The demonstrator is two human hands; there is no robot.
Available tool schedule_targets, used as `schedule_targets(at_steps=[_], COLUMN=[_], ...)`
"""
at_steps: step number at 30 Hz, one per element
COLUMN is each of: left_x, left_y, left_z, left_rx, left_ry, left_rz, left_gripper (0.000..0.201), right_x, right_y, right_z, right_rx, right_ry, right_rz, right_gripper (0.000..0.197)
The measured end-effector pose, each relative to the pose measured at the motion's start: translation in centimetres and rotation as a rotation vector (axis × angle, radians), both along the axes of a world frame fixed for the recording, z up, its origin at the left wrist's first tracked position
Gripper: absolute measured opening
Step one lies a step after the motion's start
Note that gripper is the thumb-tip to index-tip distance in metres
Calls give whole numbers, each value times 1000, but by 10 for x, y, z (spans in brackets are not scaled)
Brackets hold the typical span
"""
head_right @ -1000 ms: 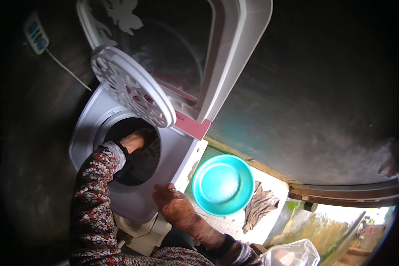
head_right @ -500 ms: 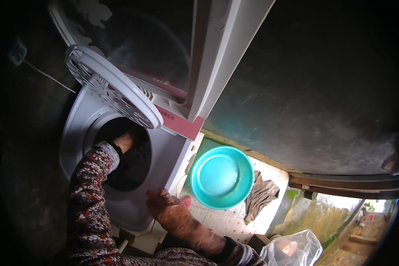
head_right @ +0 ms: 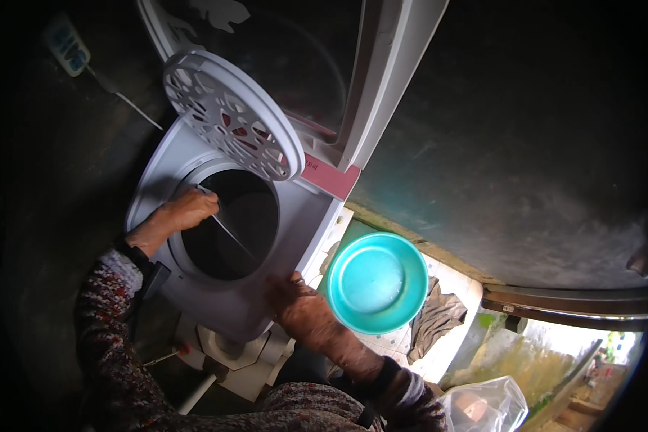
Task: Transferring clothes from a bucket into a portable washing machine.
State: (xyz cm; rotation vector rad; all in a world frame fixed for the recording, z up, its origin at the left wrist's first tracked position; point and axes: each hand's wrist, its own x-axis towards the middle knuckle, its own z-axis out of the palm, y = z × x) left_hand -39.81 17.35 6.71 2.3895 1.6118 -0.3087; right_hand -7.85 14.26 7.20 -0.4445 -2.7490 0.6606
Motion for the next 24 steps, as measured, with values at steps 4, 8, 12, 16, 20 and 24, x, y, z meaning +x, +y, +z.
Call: schedule_targets(at_steps=[4, 8, 12, 16, 20, 24], left_x=[-13, -18, 32, 107, 209, 303], left_y=[-16, -41, -71, -83, -77, -69], left_z=[41, 89, 159, 223, 254, 252], left_rx=[215, 354, 508, 707, 868, 944], left_ry=[-32, -234, -341, -22, 97, 35], left_rz=[-5, 96, 163, -17, -303, -633], left_gripper=[12, 14, 10, 6, 4, 4], right_x=[1, 13, 39, 75, 129, 199], right_y=[8, 7, -1, -11, -26, -53], right_z=[-3, 13, 55, 108, 120, 117], right_rx=[-152, -223, -91, 8, 132, 224], right_ry=[-51, 73, 288, 440, 512, 520], right_rz=[-61, -98, -257, -319, -439, -622], right_gripper=[47, 51, 59, 62, 60, 41])
